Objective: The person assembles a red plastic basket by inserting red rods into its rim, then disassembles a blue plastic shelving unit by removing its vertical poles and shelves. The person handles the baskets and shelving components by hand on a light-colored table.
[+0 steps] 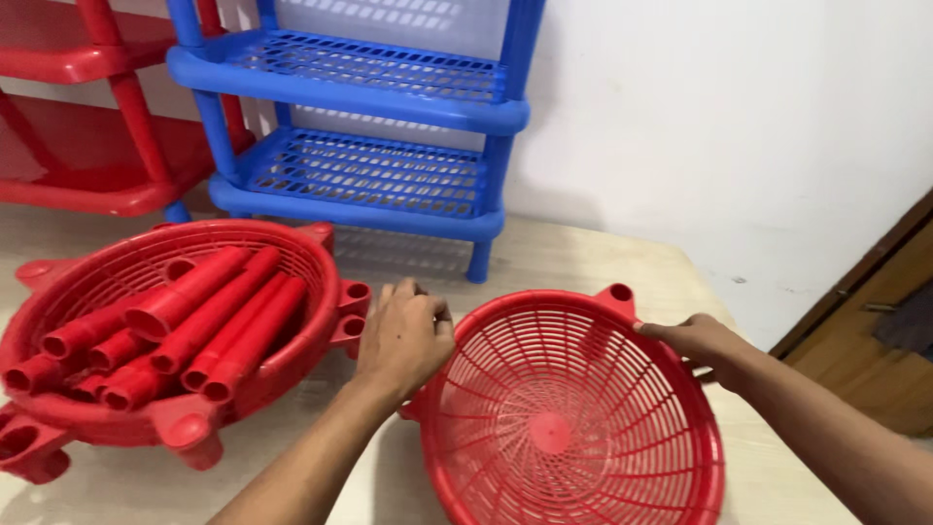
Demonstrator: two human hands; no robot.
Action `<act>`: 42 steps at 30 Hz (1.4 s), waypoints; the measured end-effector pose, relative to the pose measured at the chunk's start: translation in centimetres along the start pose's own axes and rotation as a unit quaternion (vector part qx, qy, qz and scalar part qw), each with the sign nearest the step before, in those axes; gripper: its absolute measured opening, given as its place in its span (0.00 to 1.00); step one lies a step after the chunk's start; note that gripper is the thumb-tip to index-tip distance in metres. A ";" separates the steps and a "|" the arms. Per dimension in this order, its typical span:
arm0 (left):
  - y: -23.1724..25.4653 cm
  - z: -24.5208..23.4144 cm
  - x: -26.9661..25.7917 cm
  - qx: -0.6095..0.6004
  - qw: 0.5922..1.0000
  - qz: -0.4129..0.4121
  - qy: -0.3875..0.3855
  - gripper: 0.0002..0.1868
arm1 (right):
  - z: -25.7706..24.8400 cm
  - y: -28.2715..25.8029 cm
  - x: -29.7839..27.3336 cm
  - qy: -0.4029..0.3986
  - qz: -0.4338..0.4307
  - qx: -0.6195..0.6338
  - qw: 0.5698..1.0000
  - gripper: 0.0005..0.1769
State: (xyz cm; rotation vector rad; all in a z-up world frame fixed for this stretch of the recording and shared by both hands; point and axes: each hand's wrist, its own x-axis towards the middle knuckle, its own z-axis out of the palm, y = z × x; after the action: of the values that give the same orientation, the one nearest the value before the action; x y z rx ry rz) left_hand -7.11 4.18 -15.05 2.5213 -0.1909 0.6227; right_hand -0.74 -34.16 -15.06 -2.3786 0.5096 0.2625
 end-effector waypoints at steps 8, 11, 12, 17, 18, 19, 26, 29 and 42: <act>7.1 1.6 1.2 -0.232 0.960 -0.135 -0.086 0.24 | -1.8 -3.0 -1.3 -0.214 -0.089 0.282 0.931 0.18; 9.8 0.6 3.2 -0.352 0.897 -0.231 -0.136 0.37 | -3.2 -7.6 -5.4 -0.292 -0.198 0.329 0.876 0.18; 10.5 -0.1 4.2 -0.368 0.886 -0.260 -0.112 0.35 | -3.4 -9.3 -7.0 -0.313 -0.228 0.342 0.856 0.19; 11.3 -3.3 6.2 -0.378 0.890 -0.254 0.024 0.21 | -2.6 -14.1 -14.2 -0.381 -0.421 0.253 0.783 0.22; 10.9 -3.8 6.1 -0.400 0.881 -0.250 0.031 0.20 | -2.7 -14.5 -15.1 -0.352 -0.428 0.225 0.801 0.20; 10.4 -4.1 5.8 -0.423 0.871 -0.245 0.038 0.18 | -2.8 -15.0 -15.6 -0.322 -0.433 0.198 0.818 0.18; 8.4 -4.4 4.1 -0.367 0.907 -0.196 0.059 0.24 | -5.1 -15.0 -14.7 0.334 -0.689 -0.044 0.642 0.13; 8.1 -5.1 3.6 -0.188 0.951 -0.238 0.059 0.35 | -6.1 -15.7 -13.1 0.160 -0.669 -0.058 0.724 0.23; 9.2 -6.9 2.4 0.039 0.967 -0.248 0.033 0.46 | -2.5 -12.8 -9.5 -0.336 -0.296 0.216 0.868 0.18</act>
State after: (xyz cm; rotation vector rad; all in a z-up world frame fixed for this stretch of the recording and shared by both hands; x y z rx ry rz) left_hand -10.04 -0.01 -4.41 2.4749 0.4852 0.5105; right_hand -3.69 -24.23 -2.72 -1.7322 -0.4498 0.5850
